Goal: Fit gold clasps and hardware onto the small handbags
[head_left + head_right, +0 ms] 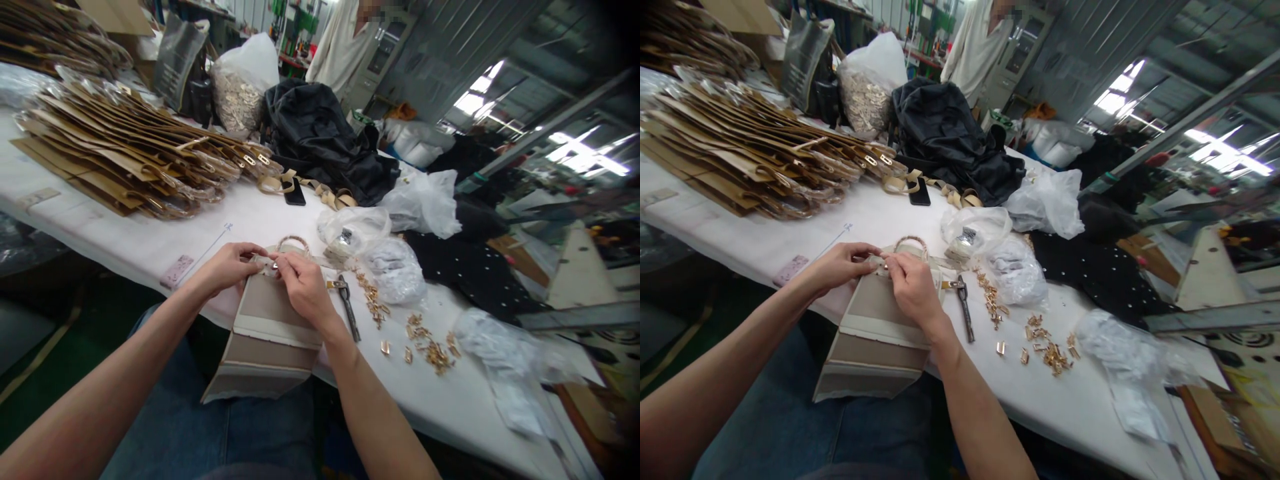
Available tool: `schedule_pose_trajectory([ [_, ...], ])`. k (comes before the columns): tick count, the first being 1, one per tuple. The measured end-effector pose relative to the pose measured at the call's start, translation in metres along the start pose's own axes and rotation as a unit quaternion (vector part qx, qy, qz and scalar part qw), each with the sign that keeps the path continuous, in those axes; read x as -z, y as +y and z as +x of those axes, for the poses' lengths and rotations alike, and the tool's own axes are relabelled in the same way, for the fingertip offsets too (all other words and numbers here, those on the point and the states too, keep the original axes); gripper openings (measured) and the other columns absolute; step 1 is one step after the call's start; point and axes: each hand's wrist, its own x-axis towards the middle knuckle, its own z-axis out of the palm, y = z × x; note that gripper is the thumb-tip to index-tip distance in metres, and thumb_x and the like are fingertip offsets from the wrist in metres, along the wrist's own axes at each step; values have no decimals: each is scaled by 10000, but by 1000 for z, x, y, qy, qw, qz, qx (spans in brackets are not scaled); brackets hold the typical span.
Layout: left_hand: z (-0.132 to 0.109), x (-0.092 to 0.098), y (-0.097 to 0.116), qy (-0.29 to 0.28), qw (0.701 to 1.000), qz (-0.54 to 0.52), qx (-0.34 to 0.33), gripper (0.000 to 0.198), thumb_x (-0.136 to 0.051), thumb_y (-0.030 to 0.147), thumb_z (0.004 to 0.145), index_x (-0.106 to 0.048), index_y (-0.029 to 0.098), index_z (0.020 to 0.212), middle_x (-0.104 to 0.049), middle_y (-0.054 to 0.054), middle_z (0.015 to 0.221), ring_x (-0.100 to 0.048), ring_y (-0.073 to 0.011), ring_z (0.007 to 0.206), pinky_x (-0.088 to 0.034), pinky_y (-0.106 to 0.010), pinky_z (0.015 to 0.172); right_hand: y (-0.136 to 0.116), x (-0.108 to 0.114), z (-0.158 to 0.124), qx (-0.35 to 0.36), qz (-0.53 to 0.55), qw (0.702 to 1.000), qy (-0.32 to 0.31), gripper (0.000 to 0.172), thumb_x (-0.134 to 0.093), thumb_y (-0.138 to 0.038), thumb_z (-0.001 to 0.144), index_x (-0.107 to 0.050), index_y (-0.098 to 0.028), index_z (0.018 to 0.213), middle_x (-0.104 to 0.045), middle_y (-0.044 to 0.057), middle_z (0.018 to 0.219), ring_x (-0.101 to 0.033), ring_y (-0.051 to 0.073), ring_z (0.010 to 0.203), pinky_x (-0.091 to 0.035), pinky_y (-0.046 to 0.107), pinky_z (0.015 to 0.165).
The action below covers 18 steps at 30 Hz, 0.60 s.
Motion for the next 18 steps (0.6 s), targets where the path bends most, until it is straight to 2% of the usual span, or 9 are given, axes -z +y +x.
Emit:
schedule_pose_trajectory([
  [2, 1, 1, -3, -7, 1000, 5, -4, 529, -878, 411, 794, -878, 155, 1257, -868, -110, 1070, -756, -252, 908, -556, -324, 752, 1, 0, 1, -52, 67, 996, 26, 265, -649, -356, 1147, -853, -246, 1275, -836, 49, 1018, -761, 209, 879, -617, 366, 855],
  [5, 2, 2, -5, -18, 1000, 5, -1, 551, -877, 451, 829, -871, 170, 1304, -875, -106, 1080, -763, -261, 923, -548, -330, 757, 4, -5, 2, -111, 140, 984, 31, 409, -771, -361, 1054, -768, -249, 1448, -828, 4, 905, -756, 186, 762, -610, 321, 755],
  [6, 2, 2, -6, -19, 1000, 8, 0, 558, -882, 472, 836, -871, 177, 1310, -878, -105, 1088, -766, -266, 930, -545, -330, 751, 5, -7, 3, -124, 150, 981, 26, 401, -795, -377, 1035, -774, -242, 1411, -828, 3, 886, -760, 186, 749, -611, 316, 741],
  [8, 2, 3, -7, -19, 1000, 15, -6, 559, -898, 507, 839, -879, 188, 1298, -881, -105, 1122, -775, -278, 963, -550, -335, 767, 5, -10, 4, -138, 155, 978, 18, 279, -824, -418, 1008, -819, -227, 1212, -833, 21, 874, -762, 191, 739, -609, 312, 714],
  [10, 3, 5, -9, -16, 999, 19, -20, 537, -913, 515, 835, -891, 190, 1262, -882, -103, 1161, -781, -285, 1013, -565, -339, 817, 5, -13, 6, -129, 132, 983, 20, 214, -836, -435, 997, -836, -226, 1044, -844, 39, 899, -760, 197, 766, -605, 317, 721],
  [13, 4, 6, -12, -15, 999, 18, -33, 510, -909, 506, 848, -894, 193, 1250, -881, -100, 1190, -783, -282, 1051, -573, -339, 859, 3, -15, 8, -102, 72, 991, 37, 165, -847, -405, 995, -872, -242, 1003, -858, 36, 936, -756, 202, 827, -606, 338, 795],
  [18, 3, 6, -12, -17, 1000, 19, -15, 545, -897, 528, 845, -887, 191, 1273, -878, -116, 1191, -778, -284, 991, -553, -318, 709, 2, -19, 10, -79, 6, 996, 51, 72, -844, -311, 1000, -880, -249, 1013, -868, 42, 996, -768, 222, 892, -613, 373, 866],
])
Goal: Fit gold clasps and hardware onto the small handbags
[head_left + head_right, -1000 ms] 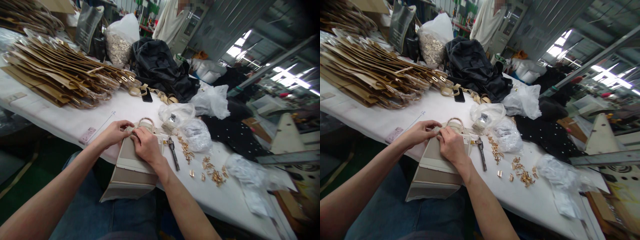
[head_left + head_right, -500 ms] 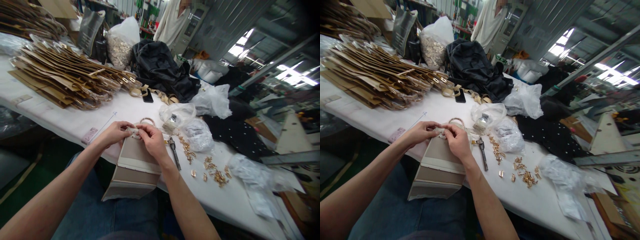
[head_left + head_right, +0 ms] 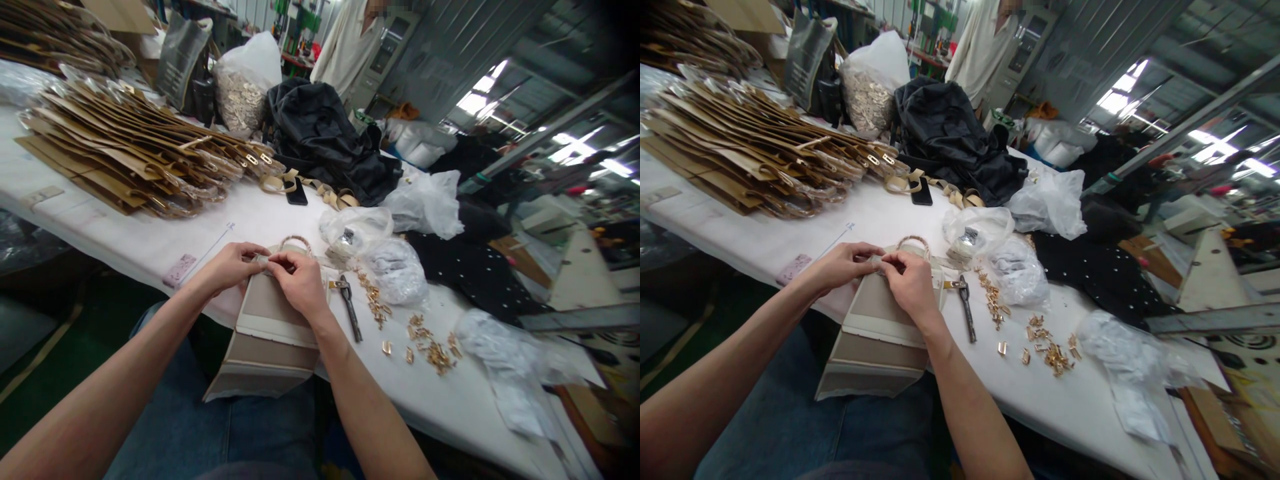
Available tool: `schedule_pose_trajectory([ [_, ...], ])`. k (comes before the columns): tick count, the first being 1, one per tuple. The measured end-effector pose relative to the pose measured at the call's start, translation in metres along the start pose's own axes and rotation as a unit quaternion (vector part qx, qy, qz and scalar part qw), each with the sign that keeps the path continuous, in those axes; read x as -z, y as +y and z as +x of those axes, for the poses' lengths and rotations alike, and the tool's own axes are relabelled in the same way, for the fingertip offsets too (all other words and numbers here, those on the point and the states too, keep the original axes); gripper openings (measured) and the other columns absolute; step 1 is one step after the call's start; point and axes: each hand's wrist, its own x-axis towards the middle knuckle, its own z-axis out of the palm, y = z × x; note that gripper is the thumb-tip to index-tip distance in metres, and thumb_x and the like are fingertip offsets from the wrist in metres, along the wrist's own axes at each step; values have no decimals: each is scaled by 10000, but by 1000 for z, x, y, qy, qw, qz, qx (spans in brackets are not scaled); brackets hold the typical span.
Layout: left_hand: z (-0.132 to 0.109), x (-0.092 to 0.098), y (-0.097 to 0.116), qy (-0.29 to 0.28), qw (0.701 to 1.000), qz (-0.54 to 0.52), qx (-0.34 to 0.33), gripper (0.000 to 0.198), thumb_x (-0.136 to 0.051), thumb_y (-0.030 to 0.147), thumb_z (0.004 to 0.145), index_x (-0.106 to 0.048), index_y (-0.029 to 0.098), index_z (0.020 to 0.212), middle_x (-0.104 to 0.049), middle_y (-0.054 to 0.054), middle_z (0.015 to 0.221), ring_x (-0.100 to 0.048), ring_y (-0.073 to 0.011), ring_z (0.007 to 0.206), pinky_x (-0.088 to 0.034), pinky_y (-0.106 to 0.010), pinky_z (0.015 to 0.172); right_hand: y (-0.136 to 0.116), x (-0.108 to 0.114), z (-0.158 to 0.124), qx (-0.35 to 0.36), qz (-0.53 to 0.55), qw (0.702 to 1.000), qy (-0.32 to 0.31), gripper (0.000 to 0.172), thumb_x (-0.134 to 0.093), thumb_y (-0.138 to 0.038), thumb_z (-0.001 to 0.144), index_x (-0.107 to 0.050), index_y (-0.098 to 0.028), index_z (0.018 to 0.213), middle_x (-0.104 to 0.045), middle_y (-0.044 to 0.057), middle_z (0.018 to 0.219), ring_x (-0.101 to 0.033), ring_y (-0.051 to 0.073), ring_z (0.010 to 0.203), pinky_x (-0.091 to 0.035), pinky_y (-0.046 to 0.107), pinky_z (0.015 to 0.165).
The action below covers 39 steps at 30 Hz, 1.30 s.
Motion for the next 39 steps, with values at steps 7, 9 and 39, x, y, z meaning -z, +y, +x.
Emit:
schedule_pose_trajectory([
  [7, 0, 1, -4, -1, 1000, 3, -14, 526, -860, 495, 860, -890, 191, 1288, -884, -113, 1192, -787, -293, 998, -581, -349, 770, -1, -7, -8, 80, -81, 993, 35, 39, -794, -269, 1062, -825, -245, 1066, -804, 71, 1082, -745, 243, 993, -611, 398, 916],
  [9, 1, 2, -5, -2, 1000, 2, -21, 510, -855, 500, 862, -894, 194, 1268, -884, -108, 1211, -794, -301, 1034, -594, -368, 833, -3, -7, -12, 100, -86, 991, 24, 106, -742, -266, 1103, -832, -251, 1048, -797, 71, 1075, -750, 250, 1035, -606, 413, 964],
  [39, 3, 1, 2, -31, 998, -2, -63, 397, -835, 388, 926, -907, 260, 1295, -839, -89, 1419, -761, -316, 1330, -572, -428, 1162, 9, -3, -12, 114, -89, 989, -24, 422, -735, -126, 1013, -730, -224, 1424, -800, 102, 1314, -731, 285, 1122, -590, 445, 1079],
])
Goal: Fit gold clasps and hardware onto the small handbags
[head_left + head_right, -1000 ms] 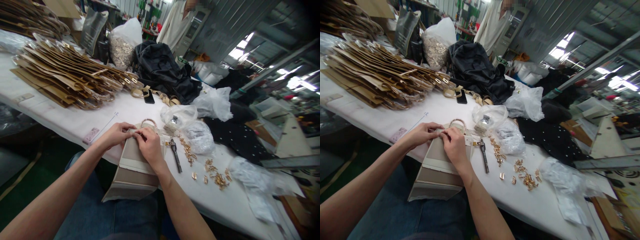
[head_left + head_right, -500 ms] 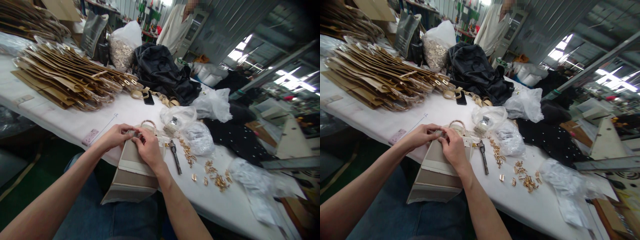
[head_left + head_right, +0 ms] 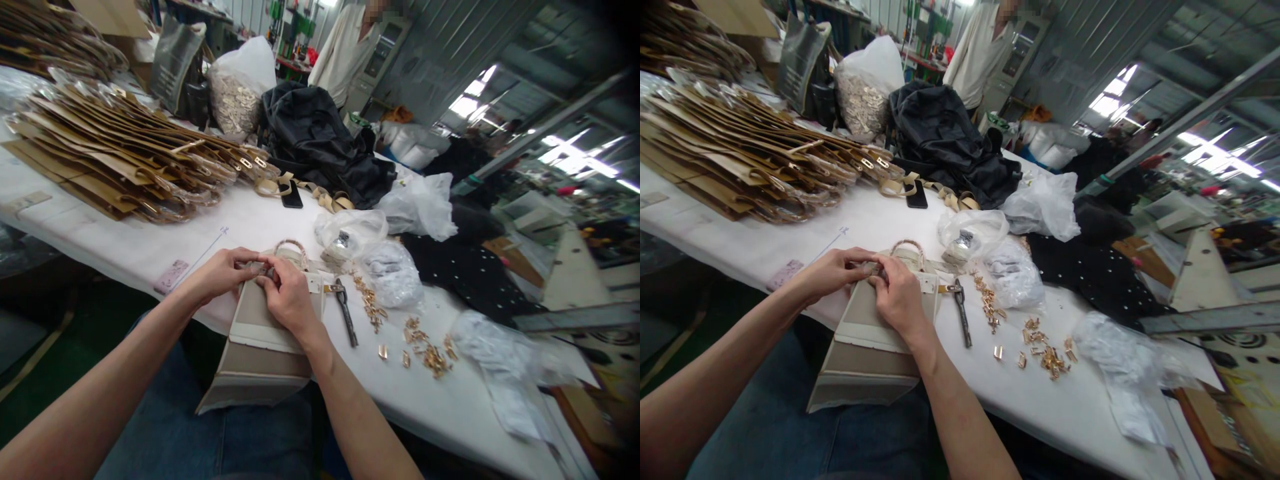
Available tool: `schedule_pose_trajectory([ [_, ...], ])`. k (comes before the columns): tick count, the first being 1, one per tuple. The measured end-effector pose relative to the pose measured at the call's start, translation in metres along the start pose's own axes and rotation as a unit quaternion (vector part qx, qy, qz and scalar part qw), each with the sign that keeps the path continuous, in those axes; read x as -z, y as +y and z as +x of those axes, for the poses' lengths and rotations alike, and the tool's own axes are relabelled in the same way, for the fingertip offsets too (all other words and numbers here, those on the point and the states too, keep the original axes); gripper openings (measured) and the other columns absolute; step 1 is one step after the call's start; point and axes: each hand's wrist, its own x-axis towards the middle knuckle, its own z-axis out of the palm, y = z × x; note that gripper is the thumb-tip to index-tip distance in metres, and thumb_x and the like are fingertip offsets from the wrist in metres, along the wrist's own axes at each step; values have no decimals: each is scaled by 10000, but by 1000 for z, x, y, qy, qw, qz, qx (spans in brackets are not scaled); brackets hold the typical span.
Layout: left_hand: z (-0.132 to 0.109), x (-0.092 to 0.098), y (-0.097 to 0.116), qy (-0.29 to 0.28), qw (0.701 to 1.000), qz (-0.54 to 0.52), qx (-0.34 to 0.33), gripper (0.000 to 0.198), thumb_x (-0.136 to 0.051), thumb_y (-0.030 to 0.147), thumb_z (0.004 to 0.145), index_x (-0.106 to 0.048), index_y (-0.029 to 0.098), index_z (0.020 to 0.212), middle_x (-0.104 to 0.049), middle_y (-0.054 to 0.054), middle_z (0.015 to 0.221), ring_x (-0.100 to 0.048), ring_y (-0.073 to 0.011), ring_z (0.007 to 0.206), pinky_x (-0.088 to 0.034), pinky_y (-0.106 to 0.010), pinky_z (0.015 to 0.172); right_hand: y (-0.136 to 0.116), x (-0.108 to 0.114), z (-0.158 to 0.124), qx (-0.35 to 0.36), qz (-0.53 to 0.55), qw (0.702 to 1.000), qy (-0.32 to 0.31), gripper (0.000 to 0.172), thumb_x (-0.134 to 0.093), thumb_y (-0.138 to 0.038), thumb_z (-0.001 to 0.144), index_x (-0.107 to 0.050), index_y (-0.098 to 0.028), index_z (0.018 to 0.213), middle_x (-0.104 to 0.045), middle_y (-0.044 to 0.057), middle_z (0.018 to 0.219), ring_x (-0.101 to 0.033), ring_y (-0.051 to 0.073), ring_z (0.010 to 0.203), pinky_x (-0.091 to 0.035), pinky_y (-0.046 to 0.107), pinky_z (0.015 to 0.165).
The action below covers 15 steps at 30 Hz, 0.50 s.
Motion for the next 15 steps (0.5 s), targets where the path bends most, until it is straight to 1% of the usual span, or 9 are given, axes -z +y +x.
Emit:
schedule_pose_trajectory([
  [2, 0, -1, 2, -6, 1000, -7, -1, 397, -837, 419, 933, -912, 262, 1290, -831, -97, 1436, -744, -320, 1368, -544, -439, 1207, 0, 0, -2, -13, 12, 1000, 7, 449, -749, -126, 1011, -710, -236, 1444, -805, 86, 1275, -735, 265, 1053, -600, 429, 1042],
  [4, 0, -1, 3, -1, 1000, -9, 5, 406, -846, 445, 928, -915, 261, 1283, -827, -103, 1439, -740, -326, 1377, -537, -444, 1212, -2, 0, -5, -31, 27, 999, 27, 442, -773, -147, 1015, -698, -259, 1436, -803, 67, 1243, -734, 250, 999, -612, 419, 1004],
  [6, 0, -2, 3, 13, 1000, -2, 15, 409, -862, 461, 914, -919, 252, 1261, -829, -108, 1430, -748, -331, 1360, -548, -445, 1190, -4, -2, -8, -34, 29, 998, 53, 321, -784, -177, 1027, -739, -275, 1329, -778, 74, 1284, -737, 256, 1055, -621, 423, 1005],
  [8, -1, -2, 3, 23, 999, 6, 21, 410, -879, 462, 895, -920, 243, 1239, -834, -111, 1413, -761, -331, 1328, -568, -438, 1155, -7, -4, -12, -18, 13, 997, 71, 137, -761, -200, 1058, -790, -272, 1170, -745, 93, 1319, -730, 273, 1161, -619, 435, 1040],
  [9, -2, -3, 3, 23, 999, 7, 21, 407, -879, 458, 893, -919, 241, 1236, -835, -112, 1410, -766, -329, 1314, -578, -432, 1136, -9, -6, -13, -11, 4, 997, 74, 99, -738, -206, 1078, -807, -268, 1111, -736, 99, 1312, -727, 278, 1188, -616, 438, 1051],
  [12, -4, -3, 5, 19, 1000, 4, 20, 387, -867, 445, 903, -919, 247, 1230, -832, -108, 1414, -778, -322, 1270, -599, -421, 1102, -13, -8, -17, -6, -15, 997, 74, 166, -688, -213, 1118, -836, -265, 1064, -737, 102, 1261, -735, 267, 1140, -611, 434, 1045],
  [15, -5, -3, 7, 12, 1000, 6, 15, 368, -861, 456, 914, -923, 255, 1216, -831, -103, 1407, -768, -321, 1301, -582, -420, 1136, -14, -9, -17, -9, -22, 998, 64, 195, -675, -223, 1130, -841, -259, 1033, -744, 98, 1205, -728, 253, 1064, -613, 421, 997],
])
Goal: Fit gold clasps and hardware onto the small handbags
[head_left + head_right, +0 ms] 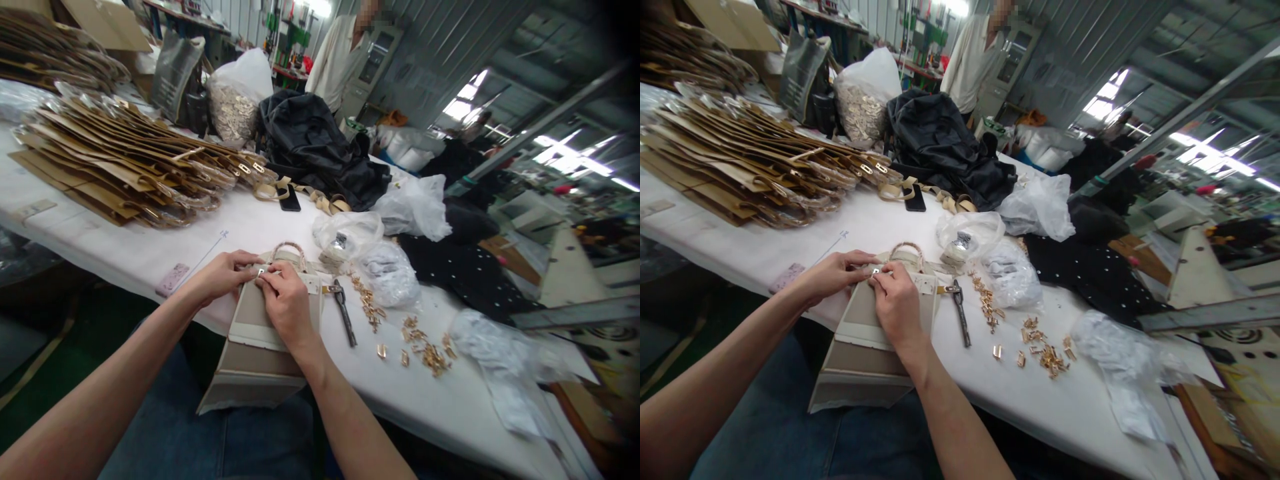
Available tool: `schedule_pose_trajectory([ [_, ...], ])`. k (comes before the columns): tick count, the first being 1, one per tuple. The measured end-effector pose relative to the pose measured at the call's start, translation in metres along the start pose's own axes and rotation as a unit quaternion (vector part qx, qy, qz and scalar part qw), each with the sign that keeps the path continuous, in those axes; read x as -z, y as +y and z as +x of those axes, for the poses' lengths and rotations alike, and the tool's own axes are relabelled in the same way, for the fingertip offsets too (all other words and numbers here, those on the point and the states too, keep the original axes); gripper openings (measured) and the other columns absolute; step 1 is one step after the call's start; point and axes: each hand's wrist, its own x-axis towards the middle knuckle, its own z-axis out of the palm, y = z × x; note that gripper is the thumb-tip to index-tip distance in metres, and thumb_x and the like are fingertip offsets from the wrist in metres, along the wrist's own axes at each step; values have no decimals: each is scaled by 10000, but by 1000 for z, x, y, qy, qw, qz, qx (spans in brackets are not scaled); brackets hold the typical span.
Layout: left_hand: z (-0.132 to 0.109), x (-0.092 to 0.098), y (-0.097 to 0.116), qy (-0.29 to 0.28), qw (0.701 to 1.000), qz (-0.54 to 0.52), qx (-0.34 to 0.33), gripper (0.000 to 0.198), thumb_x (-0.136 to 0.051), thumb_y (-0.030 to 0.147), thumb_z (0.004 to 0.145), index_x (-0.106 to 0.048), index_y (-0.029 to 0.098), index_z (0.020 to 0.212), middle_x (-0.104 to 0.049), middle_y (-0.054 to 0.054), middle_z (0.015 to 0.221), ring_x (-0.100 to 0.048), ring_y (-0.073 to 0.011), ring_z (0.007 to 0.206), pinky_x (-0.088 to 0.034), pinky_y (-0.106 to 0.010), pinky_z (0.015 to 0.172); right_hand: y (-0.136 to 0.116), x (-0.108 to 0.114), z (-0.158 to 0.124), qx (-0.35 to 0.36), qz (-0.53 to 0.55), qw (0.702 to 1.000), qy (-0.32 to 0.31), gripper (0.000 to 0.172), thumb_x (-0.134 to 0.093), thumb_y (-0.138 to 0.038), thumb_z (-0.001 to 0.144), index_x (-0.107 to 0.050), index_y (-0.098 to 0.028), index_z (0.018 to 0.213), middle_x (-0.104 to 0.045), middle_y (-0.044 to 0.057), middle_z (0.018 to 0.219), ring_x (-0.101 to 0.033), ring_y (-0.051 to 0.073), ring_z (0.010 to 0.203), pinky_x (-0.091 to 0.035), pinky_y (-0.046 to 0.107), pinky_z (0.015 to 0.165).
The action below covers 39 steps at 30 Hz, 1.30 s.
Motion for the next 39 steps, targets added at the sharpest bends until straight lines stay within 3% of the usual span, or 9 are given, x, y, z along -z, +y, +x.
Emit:
schedule_pose_trajectory([
  [5, 2, 3, -5, -18, 1000, 4, -2, 402, -845, 498, 953, -907, 264, 1274, -815, -95, 1456, -747, -309, 1355, -560, -406, 1167, -1, 5, 2, 7, 6, 1000, -25, 206, -667, -204, 1132, -841, -235, 1026, -737, 90, 1118, -718, 248, 1046, -613, 408, 988],
  [15, 10, -4, -3, -7, 999, 1, 52, 719, -946, 739, 811, -883, 253, 1337, -834, -121, 1423, -779, -362, 1282, -637, -404, 1036, -4, 42, 0, 24, 55, 998, -36, 252, -732, -171, 1095, -824, -257, 1313, -818, 83, 1308, -770, 233, 1256, -642, 395, 1140],
  [19, 13, -7, 5, -12, 996, 18, 83, 776, -949, 787, 766, -881, 271, 1342, -829, -115, 1446, -771, -377, 1320, -645, -421, 1068, 9, 93, 22, 32, 42, 998, 18, 188, -739, -270, 1116, -851, -273, 1268, -855, 68, 1255, -802, 227, 1176, -653, 386, 1077],
  [22, 14, -8, 8, -9, 995, 49, 86, 766, -926, 790, 785, -880, 277, 1352, -830, -115, 1444, -767, -383, 1329, -634, -452, 1111, 44, 153, 60, -26, -99, 993, 66, 217, -668, -239, 1134, -882, -230, 1169, -874, 97, 1189, -810, 248, 1144, -627, 390, 1065],
  [25, 15, -10, 8, -3, 994, 77, 72, 672, -902, 761, 827, -897, 300, 1316, -832, -97, 1443, -756, -392, 1353, -597, -486, 1182, 89, 200, 105, -160, -331, 928, -53, 294, -630, -105, 1071, -907, -161, 1154, -880, 183, 1208, -820, 316, 1189, -602, 403, 1071],
  [27, 16, -11, 8, 2, 994, 86, 70, 636, -898, 751, 835, -905, 313, 1296, -828, -90, 1453, -748, -410, 1370, -576, -521, 1219, 114, 216, 129, -193, -379, 897, -121, 256, -701, -29, 964, -916, -126, 1063, -884, 216, 1134, -834, 361, 1141, -608, 404, 1015],
  [30, 18, -13, 11, 1, 993, 87, 79, 667, -902, 763, 823, -903, 303, 1305, -821, -103, 1470, -739, -444, 1385, -560, -586, 1253, 137, 221, 151, -166, -374, 896, -173, 280, -768, 19, 858, -912, -144, 1034, -891, 173, 1144, -831, 340, 1137, -596, 348, 990],
  [35, 25, -21, 21, -18, 990, 92, 102, 758, -917, 823, 758, -899, 314, 1318, -810, -99, 1496, -723, -469, 1429, -579, -620, 1254, 155, 225, 162, -84, -348, 914, -191, 415, -759, -165, 996, -837, -260, 1392, -801, 63, 1516, -725, 255, 1387, -538, 273, 1100],
  [39, 28, -27, 29, -19, 987, 102, 122, 824, -923, 864, 712, -902, 308, 1319, -812, -105, 1492, -724, -467, 1433, -634, -579, 1201, 165, 222, 151, -92, -355, 905, -216, 334, -875, -376, 935, -888, -221, 1231, -867, 104, 1343, -764, 313, 1325, -557, 312, 1086],
])
